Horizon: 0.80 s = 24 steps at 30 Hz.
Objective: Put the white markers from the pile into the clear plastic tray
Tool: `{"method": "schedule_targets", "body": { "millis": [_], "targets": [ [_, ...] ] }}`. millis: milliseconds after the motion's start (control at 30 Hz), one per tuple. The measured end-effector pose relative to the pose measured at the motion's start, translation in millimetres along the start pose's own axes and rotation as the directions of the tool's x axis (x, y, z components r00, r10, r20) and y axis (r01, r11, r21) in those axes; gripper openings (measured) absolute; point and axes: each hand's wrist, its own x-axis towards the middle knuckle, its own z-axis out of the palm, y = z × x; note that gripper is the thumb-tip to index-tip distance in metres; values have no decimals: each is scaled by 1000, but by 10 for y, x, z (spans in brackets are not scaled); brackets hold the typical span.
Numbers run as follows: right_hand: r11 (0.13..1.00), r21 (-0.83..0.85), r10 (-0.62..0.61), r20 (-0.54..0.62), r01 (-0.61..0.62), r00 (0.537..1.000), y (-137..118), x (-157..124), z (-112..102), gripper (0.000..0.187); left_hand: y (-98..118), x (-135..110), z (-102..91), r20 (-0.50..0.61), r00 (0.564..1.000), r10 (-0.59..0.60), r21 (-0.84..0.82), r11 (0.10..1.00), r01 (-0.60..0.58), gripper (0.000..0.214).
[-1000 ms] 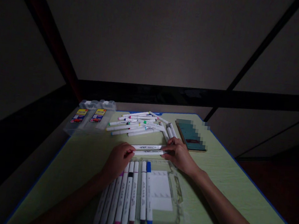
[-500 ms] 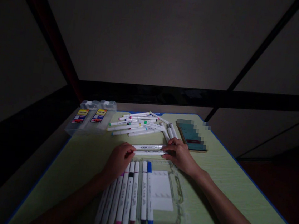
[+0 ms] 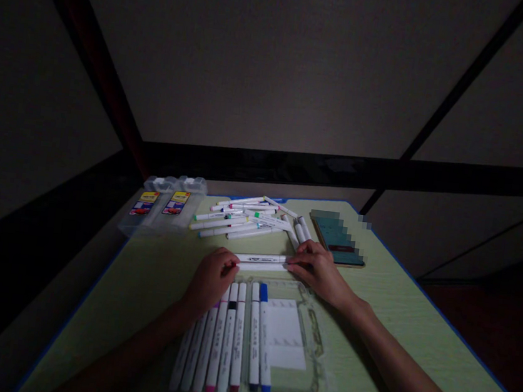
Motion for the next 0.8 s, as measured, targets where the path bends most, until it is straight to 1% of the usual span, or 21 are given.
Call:
{"method": "schedule_targets", "body": {
  "millis": [300,400,500,600,700,800],
  "targets": [
    [1000,1,-6,-47,6,999,-14,12,8,24,9,11,-1,-24,1000,17,-9,1000,-17,12],
    [1000,-24,0,-70,-2,998,-32,17,-7,24,2,12,-10,-67,997,44,-6,999,-45,12],
    [998,-66,-2,-83,-4,997,-60,13,-29,22,-17,38,-53,-106,991,84,42,996,-80,12],
    [994,-109,-13,-85,3,996,-96,10,-52,20,-48,119,-142,-129,988,87,90,993,-75,14],
    [990,-143,-29,-80,18,996,-128,17,-70,19,-105,261,-220,-133,988,74,132,990,-57,14],
    [985,-172,-46,-74,32,996,-143,24,-81,18,-185,426,-223,-51,993,107,214,972,-93,14]
  ]
}}
